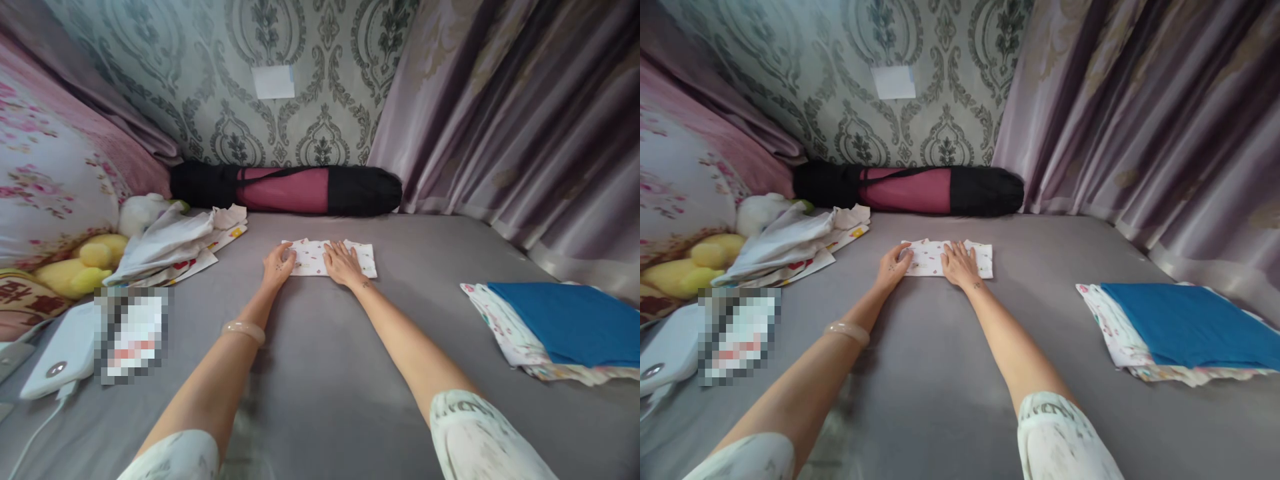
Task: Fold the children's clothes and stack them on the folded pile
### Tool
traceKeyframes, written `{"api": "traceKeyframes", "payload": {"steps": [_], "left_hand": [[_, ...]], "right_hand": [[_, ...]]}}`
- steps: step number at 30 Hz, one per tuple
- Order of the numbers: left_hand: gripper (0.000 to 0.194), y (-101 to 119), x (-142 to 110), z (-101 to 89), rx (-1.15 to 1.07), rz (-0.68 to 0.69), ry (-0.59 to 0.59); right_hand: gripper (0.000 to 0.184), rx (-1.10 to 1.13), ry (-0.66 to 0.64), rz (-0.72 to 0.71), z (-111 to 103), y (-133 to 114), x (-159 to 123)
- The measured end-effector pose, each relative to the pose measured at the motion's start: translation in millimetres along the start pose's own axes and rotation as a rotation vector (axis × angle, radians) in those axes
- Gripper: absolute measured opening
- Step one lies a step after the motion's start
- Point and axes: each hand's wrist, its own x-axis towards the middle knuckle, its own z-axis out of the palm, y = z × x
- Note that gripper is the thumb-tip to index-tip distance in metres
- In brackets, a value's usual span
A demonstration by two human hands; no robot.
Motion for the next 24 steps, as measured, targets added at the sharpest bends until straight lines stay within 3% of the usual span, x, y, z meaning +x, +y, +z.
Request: {"api": "traceKeyframes", "payload": {"steps": [11,19,24], "left_hand": [[0.028,1.3,0.1,0.6,0.014,0.008,0.009],[0.038,7.5,-1.5,-2.7,0.253,0.008,-0.115],[0.043,8.3,-1.9,1.6,0.410,0.034,-0.156]], "right_hand": [[0.058,0.044,-0.075,-0.001,-9.2,3.6,-1.2],[0.062,-0.069,-0.035,0.048,-25.9,38.0,-15.7],[0.061,-0.087,-0.034,0.066,-23.0,49.4,-20.2]]}}
